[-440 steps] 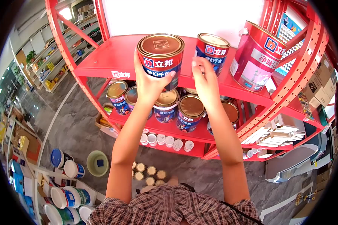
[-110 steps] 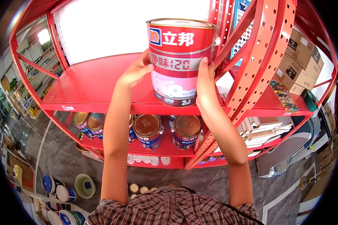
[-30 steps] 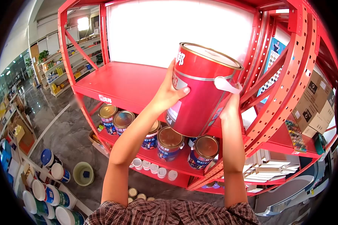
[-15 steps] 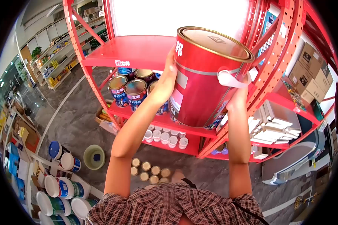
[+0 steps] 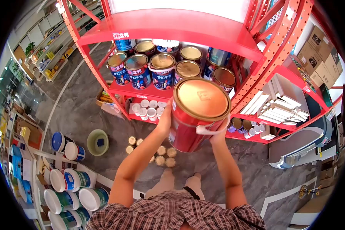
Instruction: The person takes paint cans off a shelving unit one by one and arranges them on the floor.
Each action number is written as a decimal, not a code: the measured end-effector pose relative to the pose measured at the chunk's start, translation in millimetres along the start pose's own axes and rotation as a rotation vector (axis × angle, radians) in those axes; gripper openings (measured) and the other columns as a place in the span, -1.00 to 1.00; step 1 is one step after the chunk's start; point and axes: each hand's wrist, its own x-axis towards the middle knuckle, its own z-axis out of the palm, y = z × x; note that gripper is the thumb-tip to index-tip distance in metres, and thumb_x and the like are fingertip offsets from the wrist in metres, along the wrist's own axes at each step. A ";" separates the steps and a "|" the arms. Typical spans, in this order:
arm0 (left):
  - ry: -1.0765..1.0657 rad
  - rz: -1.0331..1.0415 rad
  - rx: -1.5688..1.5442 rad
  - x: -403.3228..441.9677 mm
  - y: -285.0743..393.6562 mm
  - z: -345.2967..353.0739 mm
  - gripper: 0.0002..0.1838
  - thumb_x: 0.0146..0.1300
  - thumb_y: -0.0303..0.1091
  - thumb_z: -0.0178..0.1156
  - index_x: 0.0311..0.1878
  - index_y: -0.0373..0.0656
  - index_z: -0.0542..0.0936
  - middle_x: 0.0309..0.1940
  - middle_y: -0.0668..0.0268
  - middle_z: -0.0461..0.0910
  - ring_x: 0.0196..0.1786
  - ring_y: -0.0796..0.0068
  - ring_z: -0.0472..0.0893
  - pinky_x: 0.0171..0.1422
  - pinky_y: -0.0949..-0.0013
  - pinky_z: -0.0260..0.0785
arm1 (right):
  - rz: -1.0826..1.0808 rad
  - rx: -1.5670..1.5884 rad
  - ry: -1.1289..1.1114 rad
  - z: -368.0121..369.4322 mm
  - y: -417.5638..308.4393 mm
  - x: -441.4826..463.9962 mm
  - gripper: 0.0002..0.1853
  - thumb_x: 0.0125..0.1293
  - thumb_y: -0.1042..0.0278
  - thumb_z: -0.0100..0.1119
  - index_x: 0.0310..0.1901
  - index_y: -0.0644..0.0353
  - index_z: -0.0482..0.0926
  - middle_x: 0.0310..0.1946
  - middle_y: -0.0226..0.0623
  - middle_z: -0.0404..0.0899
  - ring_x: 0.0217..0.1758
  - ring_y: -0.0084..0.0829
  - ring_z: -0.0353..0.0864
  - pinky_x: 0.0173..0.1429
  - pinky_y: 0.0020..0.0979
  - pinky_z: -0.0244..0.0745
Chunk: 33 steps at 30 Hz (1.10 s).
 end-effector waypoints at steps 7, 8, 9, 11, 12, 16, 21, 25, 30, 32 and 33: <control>0.239 -0.191 -0.178 2.7 -135.3 -51.0 -0.54 0.38 0.03 -0.19 0.06 -0.09 0.48 -0.07 0.35 0.57 -0.02 0.49 0.54 0.06 0.41 0.38 | -0.195 -0.498 -0.176 -105.2 76.3 -30.9 -0.47 0.38 0.13 -0.19 0.29 0.24 0.19 0.23 -0.16 0.30 0.30 -0.29 0.27 0.33 -0.32 0.16; 0.245 -0.209 -0.244 -0.7 -143.4 -46.3 -0.55 0.38 0.01 -0.19 0.06 -0.10 0.48 -0.07 0.35 0.57 -0.02 0.49 0.54 0.06 0.42 0.39 | -0.122 -0.448 -0.194 -113.6 80.9 -37.3 -0.46 0.37 0.14 -0.16 0.29 0.24 0.19 0.25 -0.16 0.29 0.32 -0.28 0.26 0.35 -0.32 0.15; 0.255 -0.227 -0.307 -5.3 -151.2 -45.5 -0.55 0.39 0.00 -0.20 0.07 -0.10 0.48 -0.07 0.35 0.57 -0.03 0.49 0.54 0.06 0.42 0.39 | -0.049 -0.399 -0.208 -121.8 85.3 -43.9 -0.45 0.36 0.14 -0.13 0.30 0.24 0.18 0.26 -0.16 0.28 0.33 -0.27 0.25 0.37 -0.31 0.13; 0.250 -0.224 -0.323 -2.4 -215.4 -78.2 -0.55 0.40 -0.04 -0.23 0.08 -0.14 0.46 -0.06 0.35 0.57 0.01 0.49 0.53 0.08 0.41 0.40 | 0.324 -0.136 0.071 -140.9 99.0 -56.9 -0.56 0.42 0.18 -0.23 0.26 0.16 0.23 0.19 -0.23 0.35 0.18 -0.32 0.43 0.23 -0.29 0.41; 0.267 -0.198 -0.304 -4.1 -231.0 -80.8 -0.55 0.41 -0.05 -0.24 0.09 -0.15 0.46 -0.06 0.33 0.56 0.01 0.49 0.53 0.09 0.41 0.40 | 0.304 -0.162 0.062 -148.8 107.1 -66.0 -0.56 0.41 0.17 -0.21 0.24 0.16 0.27 0.15 -0.22 0.40 0.15 -0.31 0.46 0.18 -0.28 0.46; 0.214 -0.369 -0.372 -8.1 -262.0 -90.6 -0.54 0.43 -0.14 -0.24 0.28 -0.18 0.28 0.16 0.30 0.42 0.18 0.47 0.41 0.32 0.40 0.20 | 0.534 0.255 0.140 -217.1 158.8 -89.9 -0.64 0.36 0.26 -0.08 0.13 0.20 0.38 0.05 -0.20 0.48 0.04 -0.31 0.52 0.08 -0.29 0.51; 0.097 -0.192 -0.328 2.2 -359.7 -133.1 -0.54 0.43 -0.17 -0.23 0.28 -0.20 0.28 0.18 0.29 0.41 0.20 0.49 0.40 0.33 0.41 0.19 | -0.150 -0.318 -0.361 -169.4 157.5 -88.8 -0.56 0.32 0.15 0.01 0.15 0.21 0.38 0.06 -0.24 0.47 0.04 -0.32 0.53 0.07 -0.29 0.51; 0.111 -0.171 -0.183 13.9 -403.3 -149.5 -0.49 0.43 -0.14 -0.25 0.31 -0.25 0.24 0.21 0.26 0.37 0.21 0.49 0.38 0.34 0.40 0.16 | 0.196 -0.229 -0.175 -250.5 211.0 -111.9 -0.56 0.32 0.14 0.01 0.15 0.21 0.38 0.06 -0.24 0.47 0.04 -0.32 0.53 0.07 -0.29 0.51; 0.077 -0.129 -0.308 33.5 -510.3 -185.4 -0.50 0.44 -0.13 -0.28 0.32 -0.21 0.22 0.19 0.29 0.38 0.21 0.51 0.36 0.33 0.40 0.16 | 0.490 -0.104 0.062 -359.3 284.9 -115.6 -0.56 0.32 0.14 0.01 0.15 0.21 0.38 0.06 -0.24 0.48 0.04 -0.33 0.53 0.07 -0.30 0.50; 0.155 -0.279 -0.345 47.1 -527.9 -187.5 -0.52 0.45 -0.14 -0.32 0.33 -0.16 0.22 0.17 0.31 0.38 0.21 0.49 0.36 0.32 0.39 0.18 | 0.520 -0.096 0.098 -398.8 318.8 -114.3 -0.56 0.32 0.14 0.01 0.15 0.21 0.38 0.06 -0.24 0.48 0.04 -0.33 0.53 0.07 -0.30 0.50; 0.150 -0.287 -0.343 53.6 -544.4 -193.6 -0.52 0.45 -0.14 -0.32 0.33 -0.16 0.22 0.17 0.31 0.38 0.21 0.49 0.36 0.32 0.39 0.18 | 0.530 -0.095 0.111 -418.5 336.3 -114.8 -0.56 0.32 0.14 0.01 0.15 0.21 0.38 0.06 -0.25 0.48 0.04 -0.33 0.53 0.07 -0.30 0.50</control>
